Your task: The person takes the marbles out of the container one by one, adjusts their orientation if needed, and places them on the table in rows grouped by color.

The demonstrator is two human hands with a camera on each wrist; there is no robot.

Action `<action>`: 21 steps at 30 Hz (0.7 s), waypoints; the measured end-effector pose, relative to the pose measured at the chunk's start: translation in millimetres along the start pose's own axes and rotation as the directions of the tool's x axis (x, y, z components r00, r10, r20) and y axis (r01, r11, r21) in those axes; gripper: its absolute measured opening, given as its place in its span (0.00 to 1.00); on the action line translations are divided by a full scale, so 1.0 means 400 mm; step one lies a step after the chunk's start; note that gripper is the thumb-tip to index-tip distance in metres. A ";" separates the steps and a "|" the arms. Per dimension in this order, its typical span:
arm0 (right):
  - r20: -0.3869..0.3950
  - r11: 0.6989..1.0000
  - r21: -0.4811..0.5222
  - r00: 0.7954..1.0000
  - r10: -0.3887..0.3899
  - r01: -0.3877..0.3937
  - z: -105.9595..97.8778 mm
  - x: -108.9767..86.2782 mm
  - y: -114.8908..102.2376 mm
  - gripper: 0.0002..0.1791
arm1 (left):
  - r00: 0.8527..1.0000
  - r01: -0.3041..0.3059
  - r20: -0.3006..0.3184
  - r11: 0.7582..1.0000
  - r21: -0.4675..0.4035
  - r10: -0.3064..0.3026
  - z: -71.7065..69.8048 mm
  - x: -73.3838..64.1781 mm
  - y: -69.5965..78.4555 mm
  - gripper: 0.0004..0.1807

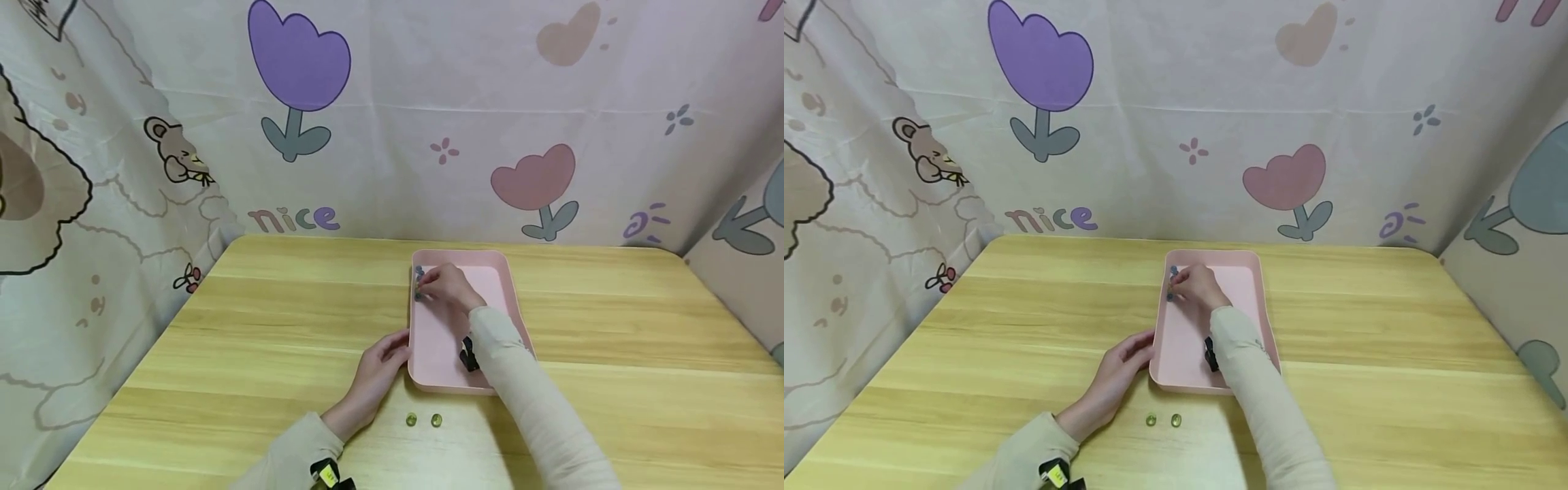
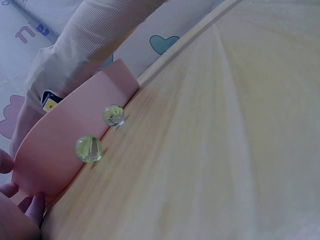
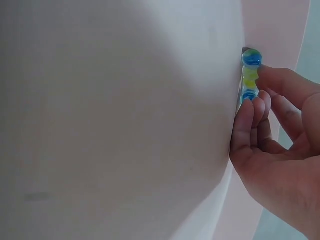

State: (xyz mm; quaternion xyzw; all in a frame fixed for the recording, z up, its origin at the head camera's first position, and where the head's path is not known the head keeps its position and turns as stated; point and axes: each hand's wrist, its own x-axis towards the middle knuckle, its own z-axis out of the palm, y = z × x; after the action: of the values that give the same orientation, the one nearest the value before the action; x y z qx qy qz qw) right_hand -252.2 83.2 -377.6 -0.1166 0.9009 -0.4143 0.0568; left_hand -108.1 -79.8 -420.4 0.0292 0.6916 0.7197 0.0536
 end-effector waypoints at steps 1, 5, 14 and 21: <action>0.007 1.000 0.001 1.000 0.002 -0.002 0.000 0.000 0.000 0.04 | 1.000 0.000 0.000 1.000 -0.001 0.000 0.000 0.000 0.001 0.22; 0.026 1.000 0.022 1.000 0.013 -0.013 0.002 0.000 -0.002 0.04 | 1.000 0.003 0.002 1.000 0.000 -0.003 0.001 -0.001 0.000 0.22; 0.025 1.000 0.011 0.999 0.027 -0.027 0.005 -0.002 -0.006 0.04 | 1.000 -0.003 0.006 1.000 -0.003 0.003 0.001 0.000 0.000 0.22; 0.027 1.000 -0.012 0.999 0.027 -0.027 0.006 0.001 -0.005 0.04 | 1.000 -0.003 0.002 1.000 0.000 0.003 0.001 -0.002 0.002 0.22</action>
State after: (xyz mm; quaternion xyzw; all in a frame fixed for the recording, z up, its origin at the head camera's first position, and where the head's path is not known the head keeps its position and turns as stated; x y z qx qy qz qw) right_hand -251.8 79.9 -377.6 -0.1102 0.9038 -0.4068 0.0738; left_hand -107.3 -79.7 -419.4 0.0312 0.6916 0.7196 0.0532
